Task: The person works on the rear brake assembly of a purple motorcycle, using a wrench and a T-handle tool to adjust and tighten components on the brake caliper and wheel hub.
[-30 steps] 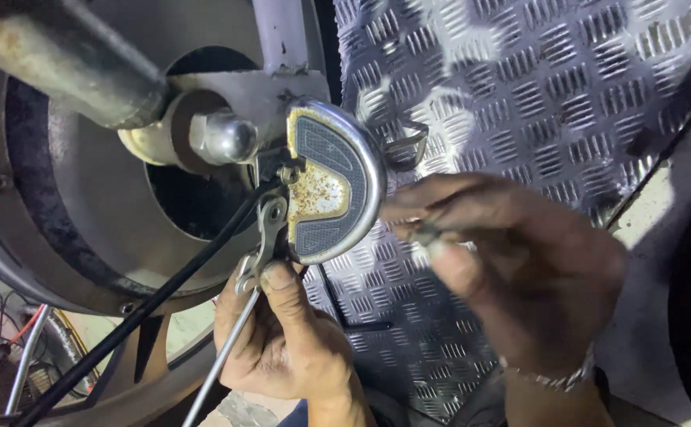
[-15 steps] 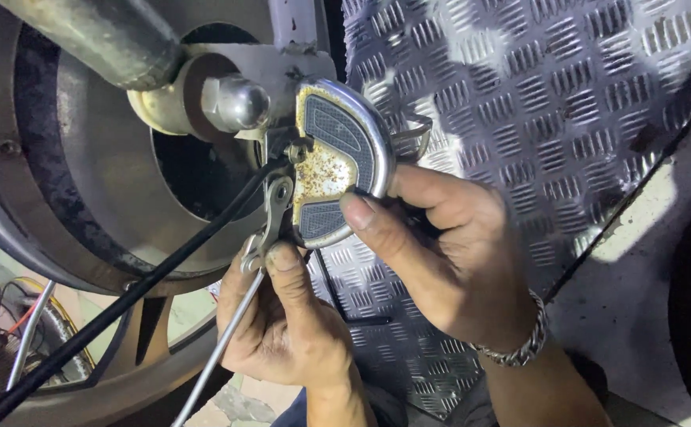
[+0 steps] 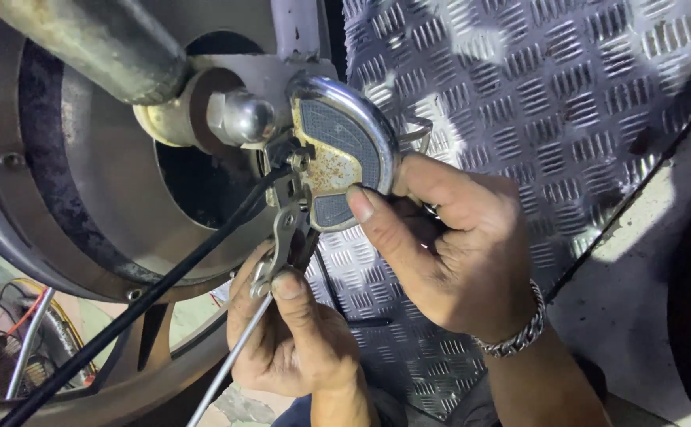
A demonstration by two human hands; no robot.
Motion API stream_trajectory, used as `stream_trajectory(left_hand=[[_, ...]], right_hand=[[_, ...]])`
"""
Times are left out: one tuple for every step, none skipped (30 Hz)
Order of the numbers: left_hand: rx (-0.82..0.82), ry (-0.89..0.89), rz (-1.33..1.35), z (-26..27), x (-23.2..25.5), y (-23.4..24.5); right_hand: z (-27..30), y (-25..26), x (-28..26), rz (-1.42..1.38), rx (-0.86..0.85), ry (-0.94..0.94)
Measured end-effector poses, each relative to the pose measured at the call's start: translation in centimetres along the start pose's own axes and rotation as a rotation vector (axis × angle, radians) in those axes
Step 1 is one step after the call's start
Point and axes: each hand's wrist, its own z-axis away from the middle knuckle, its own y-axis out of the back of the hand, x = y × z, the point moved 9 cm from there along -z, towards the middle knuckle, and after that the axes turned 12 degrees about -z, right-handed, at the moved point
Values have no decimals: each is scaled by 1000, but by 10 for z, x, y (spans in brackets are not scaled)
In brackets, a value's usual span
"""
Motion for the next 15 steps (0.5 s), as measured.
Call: stream_trajectory(left_hand=[[-21,-17,-24,-2,3,-3],[-42,-33,-48,-4,6,-5],[-34,-35,-46,-7,4,-2],[-54,-76,-29,-8,6,-2],[-79,-118,-11,-9,7,-2],[-76,-121,-6,-11,10,-3],[-74,-106,2,-11,11,-3],[-73,-91,9,-10,11,-3],[-73,-91,9,-10,12,-2],[-74,-62,-2,-9,11,-2],[-72,-33,-11,-9,10,-2],[-70,-33,-9,-9,11,-1],[-76,-26,-9,-9,12,-2],[-82,-19,-10,-8,13,-3],[-83,-20,-10,-8,15,-4]], right_hand=[[-1,0,-1,16,-2,3],[-2,0,-3,32,-4,7],[-5,-1,-8,32,-7,14],[-8,-4,-10,-50,-31,-26],[-9,-6,-11,-130,-50,-69],[-7,-6,-13,-129,-48,-64],[-4,-5,-11,-101,-18,-82],[0,-4,-9,-74,11,-100],[0,-6,-8,-74,12,-100],[1,-7,-7,-155,25,-103],[1,-7,-6,-235,38,-104],[2,-8,-7,-234,37,-102],[2,-7,-6,-245,45,-104],[3,-6,-6,-257,53,-106],[2,-4,-6,-257,53,-106]])
